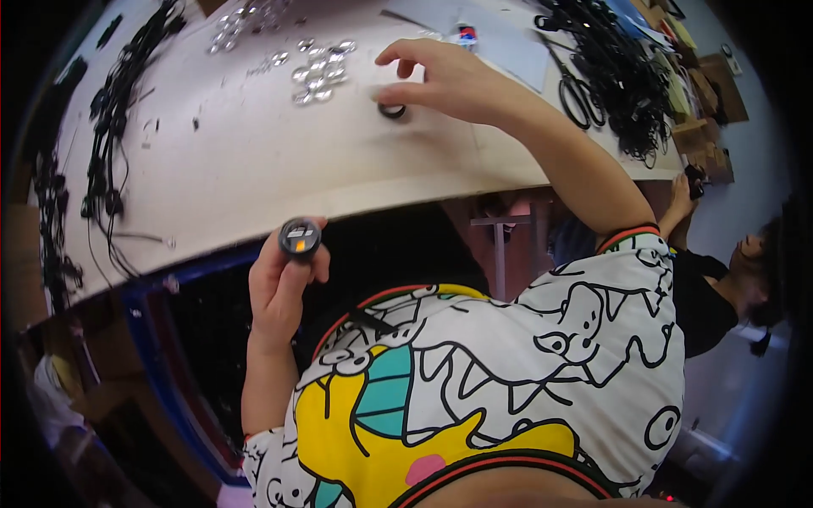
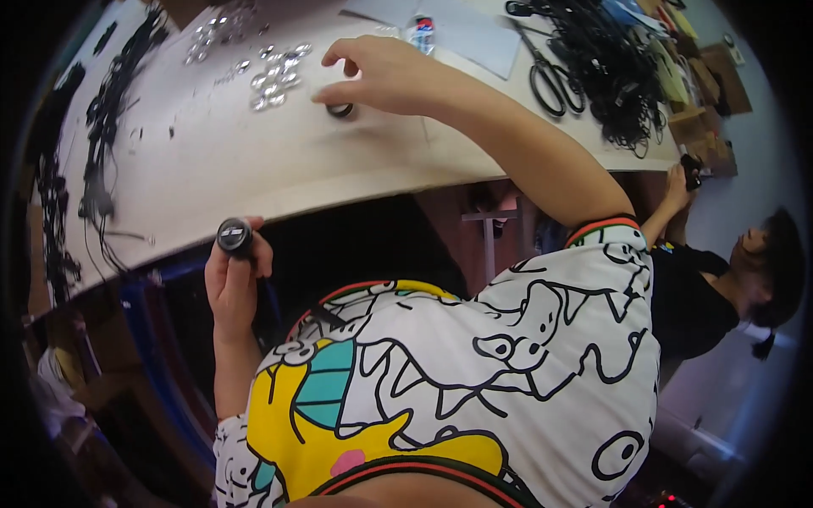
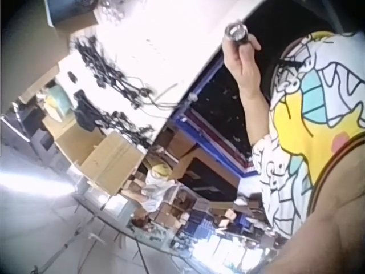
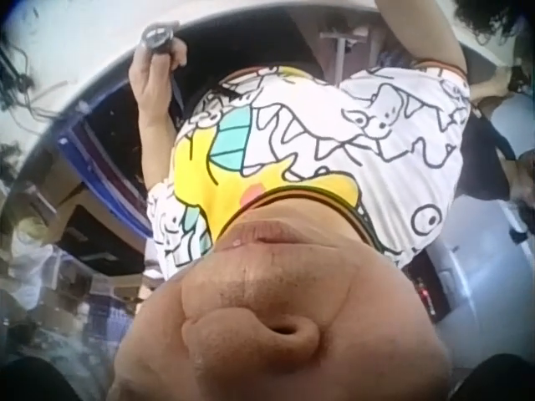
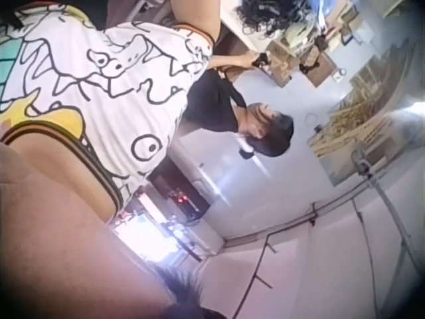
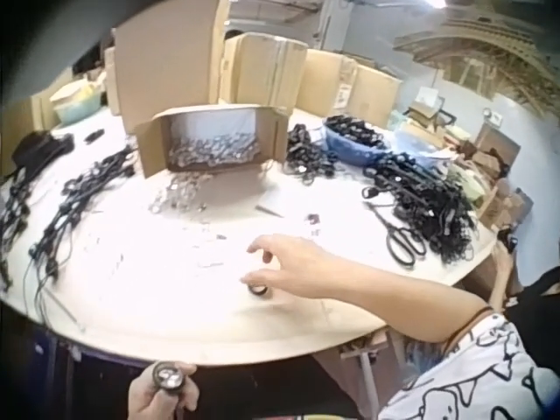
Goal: The person assembles small electronic components into plastic housings by hand, then applies adhesive from a glue tube to secure them.
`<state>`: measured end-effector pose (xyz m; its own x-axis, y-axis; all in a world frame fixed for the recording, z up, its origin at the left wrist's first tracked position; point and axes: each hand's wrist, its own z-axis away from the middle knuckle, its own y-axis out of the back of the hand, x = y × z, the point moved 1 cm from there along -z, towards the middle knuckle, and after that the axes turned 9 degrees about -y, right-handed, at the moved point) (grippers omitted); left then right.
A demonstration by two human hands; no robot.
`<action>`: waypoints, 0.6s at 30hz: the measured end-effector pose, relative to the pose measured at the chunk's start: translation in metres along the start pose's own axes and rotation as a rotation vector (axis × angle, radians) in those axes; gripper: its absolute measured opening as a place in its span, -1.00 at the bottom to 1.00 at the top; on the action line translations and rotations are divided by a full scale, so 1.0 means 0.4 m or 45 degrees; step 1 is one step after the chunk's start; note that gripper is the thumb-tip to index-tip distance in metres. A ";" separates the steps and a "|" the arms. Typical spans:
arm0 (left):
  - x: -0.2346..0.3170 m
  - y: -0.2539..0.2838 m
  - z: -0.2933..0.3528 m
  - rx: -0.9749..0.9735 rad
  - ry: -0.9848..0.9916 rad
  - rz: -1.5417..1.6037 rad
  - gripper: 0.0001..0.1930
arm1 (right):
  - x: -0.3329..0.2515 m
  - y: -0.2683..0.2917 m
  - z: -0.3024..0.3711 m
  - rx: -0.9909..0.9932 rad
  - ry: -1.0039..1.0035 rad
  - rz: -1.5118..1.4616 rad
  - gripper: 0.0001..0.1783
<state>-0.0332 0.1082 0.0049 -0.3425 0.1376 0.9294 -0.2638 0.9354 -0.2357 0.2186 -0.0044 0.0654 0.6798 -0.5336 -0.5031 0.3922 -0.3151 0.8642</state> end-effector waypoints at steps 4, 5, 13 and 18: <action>0.002 -0.013 -0.005 -0.017 0.047 0.034 -0.72 | 0.046 -0.019 0.018 -0.037 0.333 0.079 -0.68; -0.007 -0.011 -0.007 0.003 0.087 0.054 -0.75 | 0.019 -0.014 0.032 -0.032 0.242 0.047 -0.70; -0.017 -0.057 0.003 0.031 0.065 0.008 -0.71 | -0.183 -0.008 0.174 -0.223 0.586 -0.355 -0.69; -0.016 -0.055 0.008 -0.038 0.061 -0.005 -0.75 | -0.185 -0.016 0.193 -0.134 0.683 -0.210 -0.68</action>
<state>-0.0281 0.0856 0.0031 -0.2978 0.1484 0.9430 -0.2379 0.9451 -0.2239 0.1180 -0.0234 0.0968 0.8130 -0.0024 -0.5823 0.5608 -0.2661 0.7840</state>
